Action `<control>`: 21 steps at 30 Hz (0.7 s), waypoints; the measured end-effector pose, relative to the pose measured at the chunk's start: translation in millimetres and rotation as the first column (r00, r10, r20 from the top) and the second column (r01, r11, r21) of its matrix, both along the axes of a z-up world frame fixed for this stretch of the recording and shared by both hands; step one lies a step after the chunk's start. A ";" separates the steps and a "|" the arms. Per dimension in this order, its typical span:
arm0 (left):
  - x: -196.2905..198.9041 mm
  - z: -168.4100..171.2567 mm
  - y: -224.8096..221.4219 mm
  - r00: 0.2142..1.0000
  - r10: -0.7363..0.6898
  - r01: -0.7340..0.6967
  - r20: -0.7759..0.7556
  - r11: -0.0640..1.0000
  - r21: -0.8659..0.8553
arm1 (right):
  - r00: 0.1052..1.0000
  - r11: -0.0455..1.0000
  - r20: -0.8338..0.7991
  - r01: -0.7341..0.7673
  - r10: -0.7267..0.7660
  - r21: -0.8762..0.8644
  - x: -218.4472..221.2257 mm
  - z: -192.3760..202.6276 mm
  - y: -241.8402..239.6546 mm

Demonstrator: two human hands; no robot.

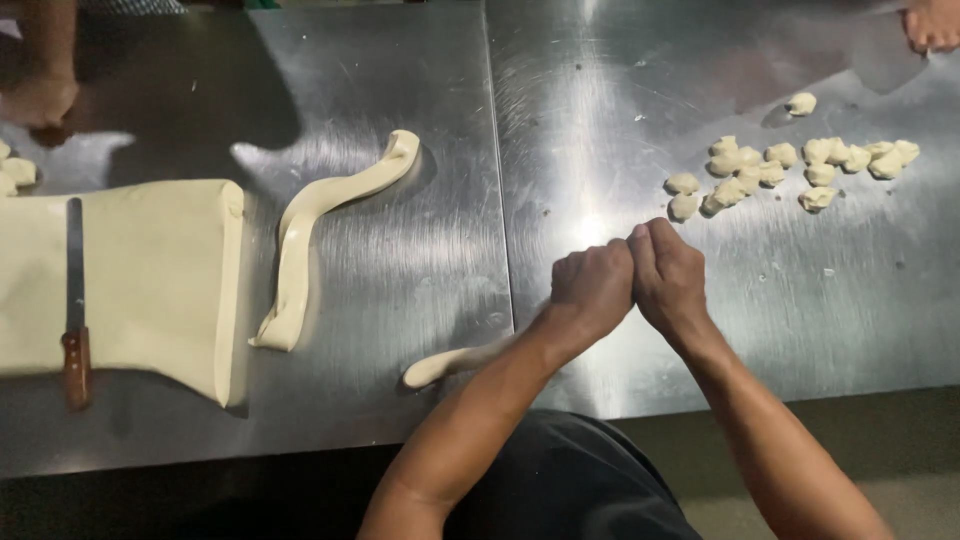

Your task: Manually shaping and rolling dough pieces into bread rolls at a bakery production table.

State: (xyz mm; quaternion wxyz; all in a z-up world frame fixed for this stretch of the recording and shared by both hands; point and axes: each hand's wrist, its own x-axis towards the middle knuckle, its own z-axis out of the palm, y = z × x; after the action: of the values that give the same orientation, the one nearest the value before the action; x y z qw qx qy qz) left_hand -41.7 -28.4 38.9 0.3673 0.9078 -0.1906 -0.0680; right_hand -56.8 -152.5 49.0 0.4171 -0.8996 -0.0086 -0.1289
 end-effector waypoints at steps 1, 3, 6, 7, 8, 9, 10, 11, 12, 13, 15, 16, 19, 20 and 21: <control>4.6 -1.0 0.6 1.000 -0.008 0.008 0.005 1.000 0.000 | 1.000 1.000 0.005 0.008 -0.008 0.000 2.2 -7.5 -3.8; 13.0 -2.9 -0.7 0.997 0.025 -0.032 0.069 0.994 0.106 | 0.995 0.999 -0.098 0.032 -0.028 0.042 5.1 -21.6 -13.8; 36.5 -47.8 4.8 0.983 -0.009 -0.041 0.182 0.962 0.270 | 0.812 0.900 -0.486 -0.105 0.323 0.423 -12.3 -35.2 -25.6; 48.0 -68.9 20.9 0.983 -0.007 -0.043 0.183 0.962 0.269 | 0.812 0.900 -0.486 -0.107 0.324 0.422 -29.0 -19.1 -18.5; 62.2 -89.2 36.2 0.991 0.129 -0.130 0.024 0.942 0.308 | 0.794 0.903 -0.442 -0.309 0.418 0.298 -42.8 -3.1 -12.9; 77.3 -109.2 51.5 0.955 0.268 -0.207 -0.129 0.911 0.356 | 0.755 0.856 -0.413 -0.493 0.509 0.154 -56.4 12.7 -7.5; 71.3 -97.4 54.9 0.957 0.262 -0.203 -0.126 0.913 0.355 | 0.760 0.860 -0.410 -0.488 0.504 0.152 -44.1 23.1 -7.8; 65.6 -86.0 58.3 0.967 0.228 -0.183 -0.117 0.933 0.309 | 0.864 0.858 -0.220 -0.490 0.454 -0.154 -31.5 33.3 -8.2; 54.1 -77.1 63.2 0.975 0.194 -0.159 -0.109 0.951 0.266 | 0.899 0.808 -0.005 -0.395 0.437 -0.437 -24.5 40.6 -7.8; 49.2 -96.6 53.7 0.976 0.188 -0.153 -0.108 0.951 0.269 | 0.902 0.812 -0.003 -0.389 0.431 -0.435 -22.4 20.6 -15.0; 37.3 -134.9 43.0 0.989 -0.145 0.145 0.014 0.986 -0.076 | 0.893 0.803 0.230 -0.203 0.386 -0.561 -11.6 -17.6 -23.5; 28.6 -108.4 44.2 0.990 -0.140 0.141 0.018 0.987 -0.076 | 0.890 0.802 0.234 -0.203 0.390 -0.562 -13.4 -18.9 -16.8; 4.0 -61.5 44.6 0.942 -0.122 0.264 0.312 0.842 -0.470 | 0.939 0.901 0.027 -0.319 0.342 -0.293 -19.6 -12.5 -7.4; 2.0 -65.7 48.8 0.990 -0.115 0.137 0.078 0.899 -0.417 | 0.961 0.948 -0.078 -0.276 0.267 -0.160 -18.1 -5.1 -6.4; -0.5 -69.3 52.6 0.983 -0.089 0.032 -0.158 0.944 -0.330 | 0.960 0.976 -0.194 -0.213 0.203 -0.032 -16.8 2.6 -6.0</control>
State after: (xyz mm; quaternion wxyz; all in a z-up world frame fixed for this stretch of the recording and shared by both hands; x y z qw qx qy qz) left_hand -42.2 24.2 -30.4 0.5250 0.8192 -0.1949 -0.1242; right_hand -73.6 -158.5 51.7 0.4036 -0.9125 -0.0669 0.0023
